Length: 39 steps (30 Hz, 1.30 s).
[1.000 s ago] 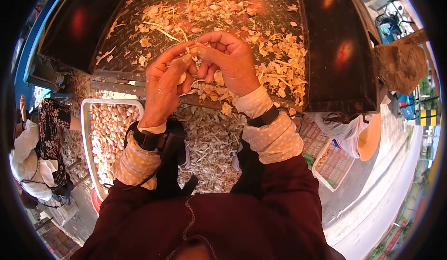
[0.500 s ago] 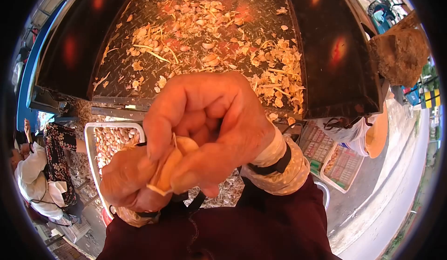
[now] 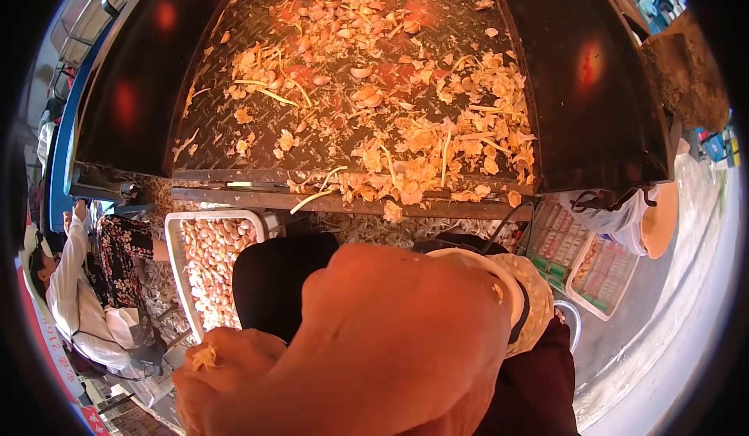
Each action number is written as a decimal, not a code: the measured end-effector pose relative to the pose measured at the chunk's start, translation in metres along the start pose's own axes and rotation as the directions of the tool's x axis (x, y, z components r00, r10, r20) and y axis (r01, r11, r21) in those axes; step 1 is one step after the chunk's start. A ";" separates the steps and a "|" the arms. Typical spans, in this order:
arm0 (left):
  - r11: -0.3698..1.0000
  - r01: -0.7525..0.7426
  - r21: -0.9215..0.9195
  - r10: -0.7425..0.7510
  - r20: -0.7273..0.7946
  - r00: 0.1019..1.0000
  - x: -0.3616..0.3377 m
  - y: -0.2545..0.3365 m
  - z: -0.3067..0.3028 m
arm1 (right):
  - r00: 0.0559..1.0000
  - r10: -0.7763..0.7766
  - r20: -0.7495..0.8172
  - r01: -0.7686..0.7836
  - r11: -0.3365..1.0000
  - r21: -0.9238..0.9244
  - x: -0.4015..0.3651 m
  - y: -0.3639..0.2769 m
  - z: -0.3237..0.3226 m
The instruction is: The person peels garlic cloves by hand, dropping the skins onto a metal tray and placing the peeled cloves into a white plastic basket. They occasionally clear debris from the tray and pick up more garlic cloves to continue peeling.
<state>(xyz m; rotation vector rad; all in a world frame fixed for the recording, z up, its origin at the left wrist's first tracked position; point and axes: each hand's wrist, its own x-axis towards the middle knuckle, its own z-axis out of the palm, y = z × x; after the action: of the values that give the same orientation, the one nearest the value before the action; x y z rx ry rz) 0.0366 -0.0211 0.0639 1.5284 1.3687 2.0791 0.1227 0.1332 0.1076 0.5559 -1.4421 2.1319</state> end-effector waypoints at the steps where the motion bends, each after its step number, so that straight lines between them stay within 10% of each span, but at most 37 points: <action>1: 1.000 0.018 -0.010 -0.018 -0.026 1.000 0.001 -0.002 0.000 | 1.000 -0.003 0.002 0.003 0.999 -0.033 0.000 0.000 0.000; 5: 0.993 0.094 -0.071 -0.103 -0.130 0.986 0.003 -0.012 0.000 | 0.977 0.209 0.053 -0.213 0.972 0.100 -0.003 0.014 -0.022; 6: 0.988 0.117 -0.096 -0.132 -0.157 0.979 0.004 -0.014 0.000 | 0.845 0.529 -0.076 -0.529 0.849 0.023 0.004 0.001 -0.025; 8: 0.862 0.439 -0.252 -0.496 -0.251 0.831 0.011 -0.025 0.000 | 0.780 0.608 -0.147 -0.623 0.775 -0.107 0.014 0.010 -0.028; 18: 0.529 0.618 -0.581 -0.787 -0.064 0.614 0.017 -0.067 -0.022 | 0.809 0.514 -0.284 -0.587 0.711 -0.387 0.004 0.061 -0.049; 26: 0.548 0.566 -0.615 -0.792 -0.166 0.587 0.002 -0.072 -0.019 | 0.887 0.276 -0.370 -0.431 0.784 -0.448 -0.014 0.097 -0.035; 30: 0.633 0.453 -0.627 -0.720 -0.262 0.643 -0.020 -0.064 -0.037 | 0.971 0.079 -0.227 -0.229 0.599 -0.767 -0.008 0.109 -0.016; 32: 0.666 0.519 -0.536 -0.734 -0.343 0.587 -0.030 -0.050 -0.045 | 0.806 0.537 -0.248 -0.590 0.700 -0.403 0.004 0.106 -0.001; 36: 0.571 0.439 -0.694 -0.812 -0.398 0.428 -0.085 -0.021 -0.116 | 0.994 0.089 0.065 -0.033 0.803 -0.595 0.006 0.185 0.052; 38: 0.580 0.379 -0.721 -0.807 -0.444 0.390 -0.112 -0.002 -0.150 | 0.985 0.132 0.112 -0.027 0.757 -0.653 0.001 0.227 0.093; 39: 0.607 0.424 -0.672 -0.788 -0.579 0.210 -0.117 0.003 -0.154 | 0.944 0.245 0.219 -0.060 0.785 -0.616 -0.002 0.239 0.111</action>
<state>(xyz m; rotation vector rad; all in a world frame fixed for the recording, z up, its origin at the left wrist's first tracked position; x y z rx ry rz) -0.0405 -0.1814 -0.0121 -0.4304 1.3145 2.2691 -0.0152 -0.0453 -0.0283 0.5190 -2.2781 1.5841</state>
